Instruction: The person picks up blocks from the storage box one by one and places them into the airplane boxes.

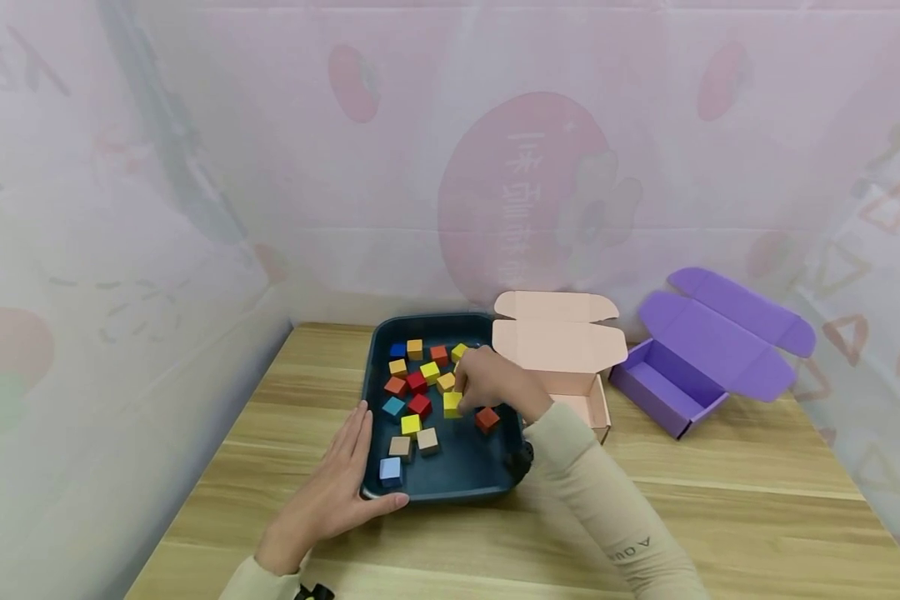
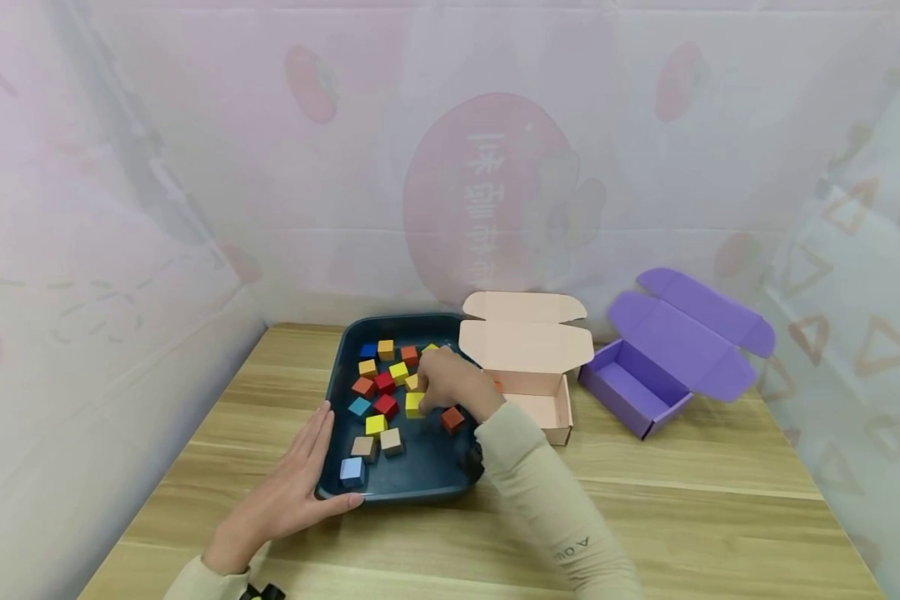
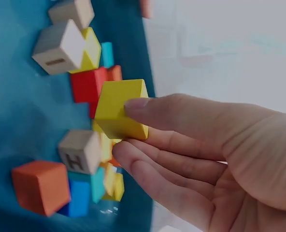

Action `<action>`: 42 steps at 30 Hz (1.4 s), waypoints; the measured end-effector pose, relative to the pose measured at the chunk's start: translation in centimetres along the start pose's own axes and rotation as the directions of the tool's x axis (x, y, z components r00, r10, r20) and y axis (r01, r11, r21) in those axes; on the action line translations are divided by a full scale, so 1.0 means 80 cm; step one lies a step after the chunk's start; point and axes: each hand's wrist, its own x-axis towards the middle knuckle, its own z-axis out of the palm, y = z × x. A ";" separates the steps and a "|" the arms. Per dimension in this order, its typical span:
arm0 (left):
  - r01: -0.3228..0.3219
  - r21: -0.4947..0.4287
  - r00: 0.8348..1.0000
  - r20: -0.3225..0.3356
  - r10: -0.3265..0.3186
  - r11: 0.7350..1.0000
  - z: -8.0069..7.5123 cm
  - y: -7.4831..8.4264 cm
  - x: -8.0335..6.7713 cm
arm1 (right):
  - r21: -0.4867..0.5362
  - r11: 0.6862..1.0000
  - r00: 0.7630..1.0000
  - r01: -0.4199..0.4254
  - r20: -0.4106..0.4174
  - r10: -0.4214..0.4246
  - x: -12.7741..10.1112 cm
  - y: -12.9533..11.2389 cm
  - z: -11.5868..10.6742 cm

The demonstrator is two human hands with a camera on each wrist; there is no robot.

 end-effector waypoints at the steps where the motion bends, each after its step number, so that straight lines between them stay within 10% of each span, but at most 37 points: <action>1: 0.001 0.000 1.000 0.000 -0.001 1.000 0.000 0.000 0.000 | 0.008 1.000 1.000 0.005 -0.004 -0.005 -0.005 0.001 -0.005; 19: 0.010 0.012 1.000 -0.001 -0.010 1.000 0.001 0.001 -0.001 | 0.116 0.993 0.994 0.014 -0.110 -0.002 -0.085 0.071 -0.058; 42: 0.028 0.006 0.999 0.027 -0.028 1.000 -0.002 -0.007 -0.003 | 0.186 0.969 0.971 -0.162 -0.146 0.190 -0.071 0.170 0.010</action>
